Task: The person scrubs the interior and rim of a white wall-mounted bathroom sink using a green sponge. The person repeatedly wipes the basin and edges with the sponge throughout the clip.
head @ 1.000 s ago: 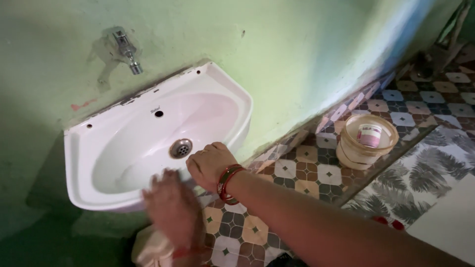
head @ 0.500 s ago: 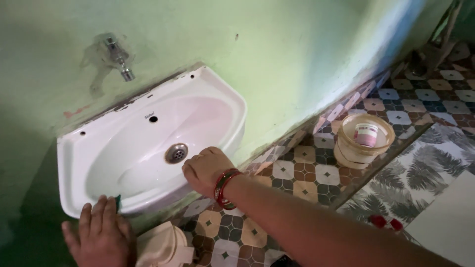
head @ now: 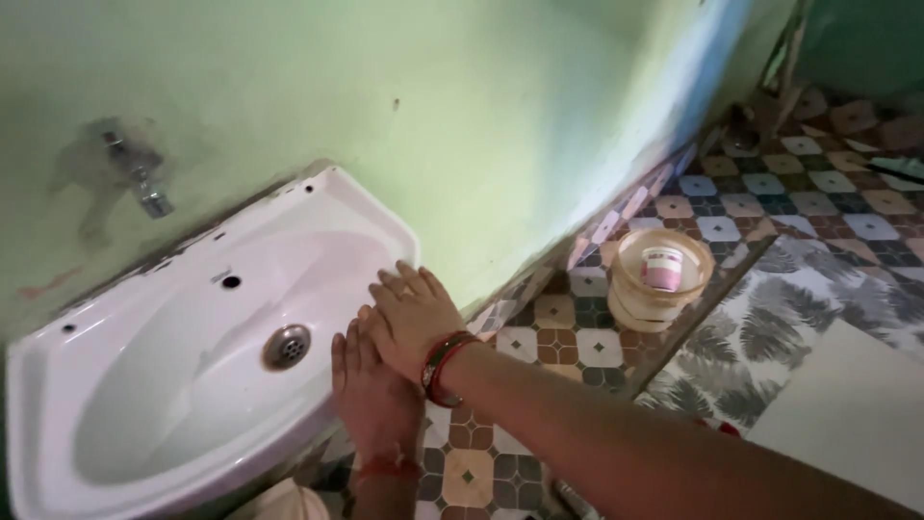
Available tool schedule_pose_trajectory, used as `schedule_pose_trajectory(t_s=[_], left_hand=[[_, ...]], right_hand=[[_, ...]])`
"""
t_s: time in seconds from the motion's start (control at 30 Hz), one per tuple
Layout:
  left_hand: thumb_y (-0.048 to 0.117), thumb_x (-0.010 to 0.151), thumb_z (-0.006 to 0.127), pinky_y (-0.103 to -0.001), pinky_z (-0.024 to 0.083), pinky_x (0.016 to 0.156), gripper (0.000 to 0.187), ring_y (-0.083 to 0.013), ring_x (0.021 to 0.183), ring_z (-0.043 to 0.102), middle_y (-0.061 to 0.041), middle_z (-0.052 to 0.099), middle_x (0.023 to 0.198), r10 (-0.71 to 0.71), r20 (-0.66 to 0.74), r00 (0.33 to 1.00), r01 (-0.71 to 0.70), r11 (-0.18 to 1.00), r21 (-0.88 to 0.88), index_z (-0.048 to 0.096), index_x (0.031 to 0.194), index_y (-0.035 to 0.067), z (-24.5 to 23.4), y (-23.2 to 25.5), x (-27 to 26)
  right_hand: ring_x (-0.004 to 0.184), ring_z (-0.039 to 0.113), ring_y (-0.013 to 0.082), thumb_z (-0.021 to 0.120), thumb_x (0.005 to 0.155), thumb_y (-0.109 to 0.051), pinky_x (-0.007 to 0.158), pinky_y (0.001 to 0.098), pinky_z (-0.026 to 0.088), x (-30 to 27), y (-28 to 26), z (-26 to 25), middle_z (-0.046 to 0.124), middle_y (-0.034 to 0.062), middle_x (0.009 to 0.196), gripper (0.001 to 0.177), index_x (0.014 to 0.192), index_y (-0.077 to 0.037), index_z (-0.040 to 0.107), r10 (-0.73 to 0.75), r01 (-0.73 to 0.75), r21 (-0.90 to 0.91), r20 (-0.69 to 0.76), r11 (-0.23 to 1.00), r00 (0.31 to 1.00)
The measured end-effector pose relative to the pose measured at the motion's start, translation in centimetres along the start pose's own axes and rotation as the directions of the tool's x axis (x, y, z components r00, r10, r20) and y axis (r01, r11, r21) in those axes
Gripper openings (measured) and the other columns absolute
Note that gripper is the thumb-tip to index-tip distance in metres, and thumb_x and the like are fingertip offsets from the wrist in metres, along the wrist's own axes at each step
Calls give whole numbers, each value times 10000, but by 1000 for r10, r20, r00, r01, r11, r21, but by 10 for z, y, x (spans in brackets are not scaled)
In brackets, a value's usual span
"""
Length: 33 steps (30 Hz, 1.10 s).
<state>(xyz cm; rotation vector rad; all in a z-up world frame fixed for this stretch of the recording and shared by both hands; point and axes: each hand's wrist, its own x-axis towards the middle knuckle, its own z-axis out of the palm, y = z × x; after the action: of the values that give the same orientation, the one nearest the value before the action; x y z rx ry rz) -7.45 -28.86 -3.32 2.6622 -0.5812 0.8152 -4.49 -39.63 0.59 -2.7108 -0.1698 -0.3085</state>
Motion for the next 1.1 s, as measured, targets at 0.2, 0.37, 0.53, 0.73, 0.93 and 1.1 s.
schedule_pose_trajectory(t_s=[0.2,0.37,0.53,0.73,0.93,1.1], left_hand=[[14,841,562,-383,324,1162,871,-237,1415,419,-40,343,1623,116,358,926,-200,958,207,261,1639,187,-28,-44,-7],[95,759,584,-444,434,1062,863,-318,1354,477,-156,423,1561,163,381,910,-216,971,100,306,1576,77,-38,-59,0],[68,855,548,-395,499,1033,631,-306,1292,565,-150,565,1417,65,139,988,-82,989,122,429,1474,31,-16,-13,13],[103,948,533,-380,505,1021,487,-317,1289,574,-184,574,1410,2,68,998,-11,991,131,490,1417,-20,5,28,56],[84,922,543,-386,518,996,488,-341,1249,594,-204,591,1401,-10,47,999,6,996,84,523,1397,-27,2,25,57],[122,979,557,-417,528,984,454,-353,1203,630,-212,612,1358,-9,68,998,-2,987,159,496,1401,-34,-7,15,37]], right_hand=[[1568,143,349,284,1032,-509,1251,447,138,9,26,-8,130,186,1699,733,1579,-21,270,100,-106,224,40,969,994],[1555,132,333,281,980,-626,1246,407,169,21,34,-12,-34,162,1727,899,1625,-37,72,187,-272,560,206,782,961],[1594,99,265,294,967,-647,1256,383,152,19,39,-17,5,116,1735,900,1631,-70,103,192,-271,761,193,589,962],[1592,138,223,270,961,-673,1260,367,152,20,49,-21,131,58,1733,866,1629,-125,208,200,-273,809,196,520,960],[1575,166,221,229,938,-703,1253,369,166,19,44,-29,137,13,1732,884,1623,-146,213,225,-326,776,241,540,944],[1585,88,214,198,943,-691,1251,379,141,27,50,-38,46,12,1738,884,1627,-132,149,161,-330,711,297,620,941]])
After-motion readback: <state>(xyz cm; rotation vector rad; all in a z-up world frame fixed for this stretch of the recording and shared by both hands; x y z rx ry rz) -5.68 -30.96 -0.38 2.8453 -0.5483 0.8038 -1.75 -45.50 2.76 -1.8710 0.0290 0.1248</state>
